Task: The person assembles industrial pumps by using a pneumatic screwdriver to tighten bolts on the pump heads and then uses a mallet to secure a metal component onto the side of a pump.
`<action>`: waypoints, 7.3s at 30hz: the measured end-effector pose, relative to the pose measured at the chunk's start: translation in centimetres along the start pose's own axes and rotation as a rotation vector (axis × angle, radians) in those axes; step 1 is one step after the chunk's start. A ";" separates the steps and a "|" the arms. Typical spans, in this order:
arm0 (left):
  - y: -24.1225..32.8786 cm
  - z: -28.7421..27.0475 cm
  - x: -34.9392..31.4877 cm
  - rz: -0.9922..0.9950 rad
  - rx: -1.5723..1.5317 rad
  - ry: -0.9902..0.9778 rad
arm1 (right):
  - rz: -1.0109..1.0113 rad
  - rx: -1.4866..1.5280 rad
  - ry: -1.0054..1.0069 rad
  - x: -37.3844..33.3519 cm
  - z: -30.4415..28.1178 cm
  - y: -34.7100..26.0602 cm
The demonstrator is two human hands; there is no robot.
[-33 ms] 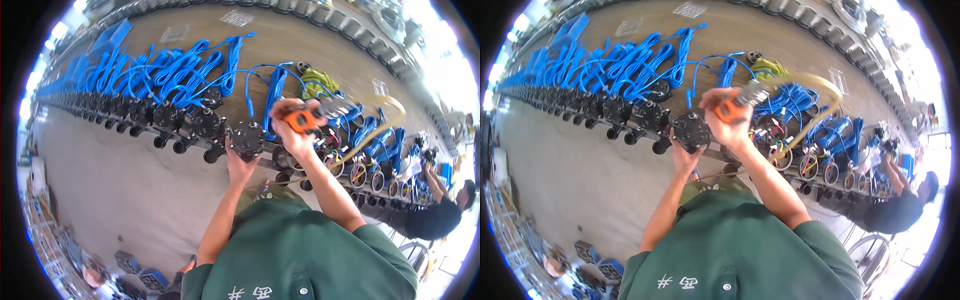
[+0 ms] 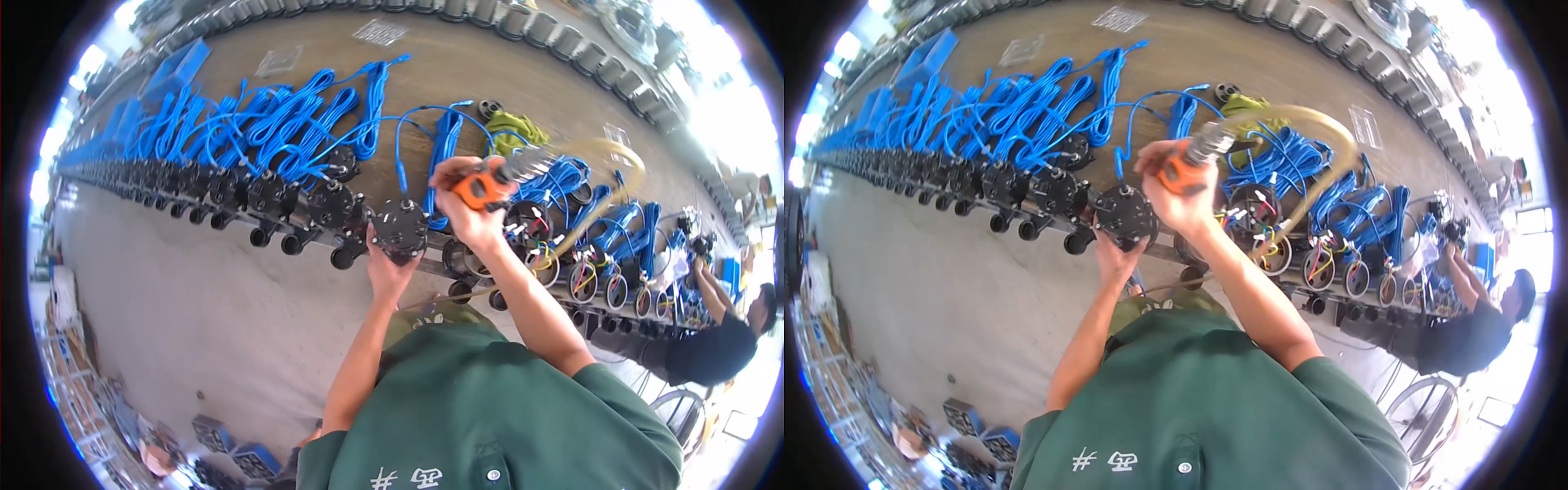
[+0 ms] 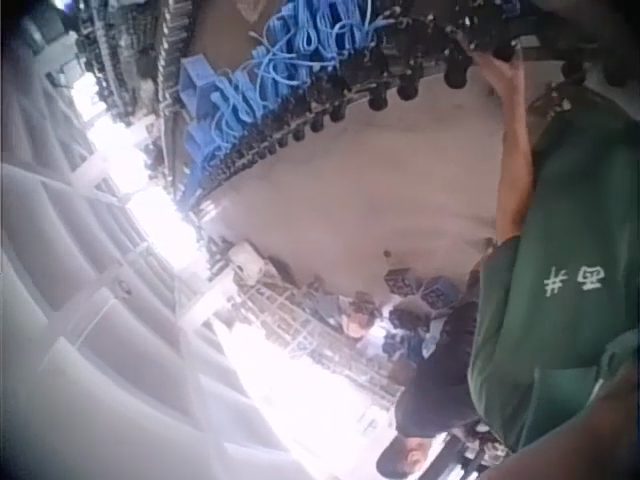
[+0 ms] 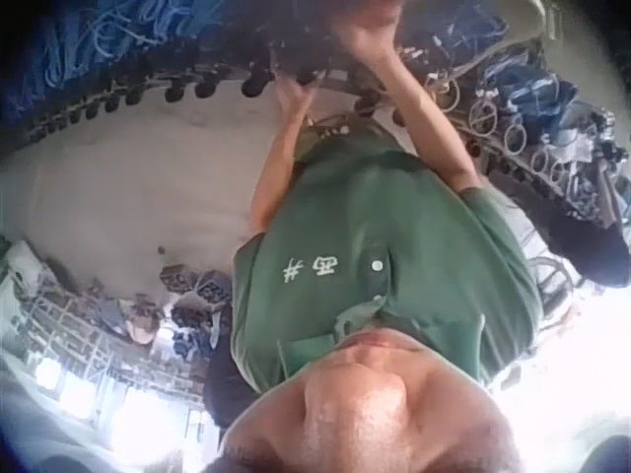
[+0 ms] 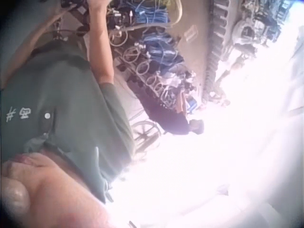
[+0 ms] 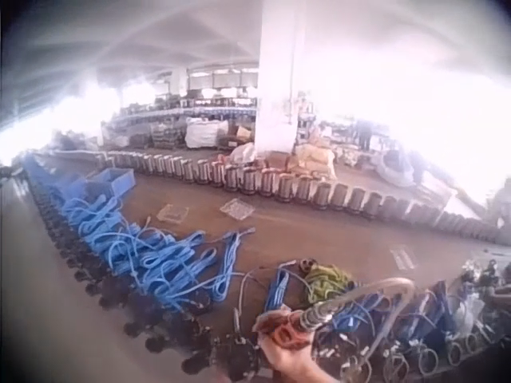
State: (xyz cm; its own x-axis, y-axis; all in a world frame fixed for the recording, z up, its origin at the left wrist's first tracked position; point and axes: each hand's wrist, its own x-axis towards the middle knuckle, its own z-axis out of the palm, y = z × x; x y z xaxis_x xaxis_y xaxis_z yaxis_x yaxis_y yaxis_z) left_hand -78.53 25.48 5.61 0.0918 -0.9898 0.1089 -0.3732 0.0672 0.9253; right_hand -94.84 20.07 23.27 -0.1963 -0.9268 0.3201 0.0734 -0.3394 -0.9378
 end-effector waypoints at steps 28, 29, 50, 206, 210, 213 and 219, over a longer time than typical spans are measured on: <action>-1.5 0.7 -0.4 -0.004 0.153 0.017 | -0.169 -0.144 -0.034 2.8 -0.2 -0.9; -1.7 0.8 -0.7 -0.007 0.163 0.011 | -0.115 -0.148 0.004 2.7 -0.8 -2.8; -0.4 0.9 -0.4 0.087 0.187 0.051 | -0.148 -0.131 -0.099 1.3 0.3 1.8; 25.8 31.2 29.3 0.491 0.943 -1.275 | -0.585 1.317 1.023 -38.7 -34.0 -16.3; 22.9 28.8 31.4 0.447 0.912 -1.059 | -0.412 1.140 1.077 -41.8 -33.1 -15.6; 20.8 27.9 31.9 0.527 1.109 -0.945 | -0.263 1.086 1.209 -46.1 -33.1 -13.8; 17.5 31.7 31.1 0.597 1.157 -0.991 | 0.037 1.151 1.592 -49.6 -30.1 -7.7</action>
State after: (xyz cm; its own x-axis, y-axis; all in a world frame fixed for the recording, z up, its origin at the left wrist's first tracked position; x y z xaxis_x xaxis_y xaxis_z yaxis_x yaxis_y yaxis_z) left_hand -111.46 -8.09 13.71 -0.7344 -0.5794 -0.3535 -0.6310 0.7747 0.0412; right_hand -115.10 73.49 10.55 -0.6850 -0.1953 -0.7019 0.4622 -0.8612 -0.2114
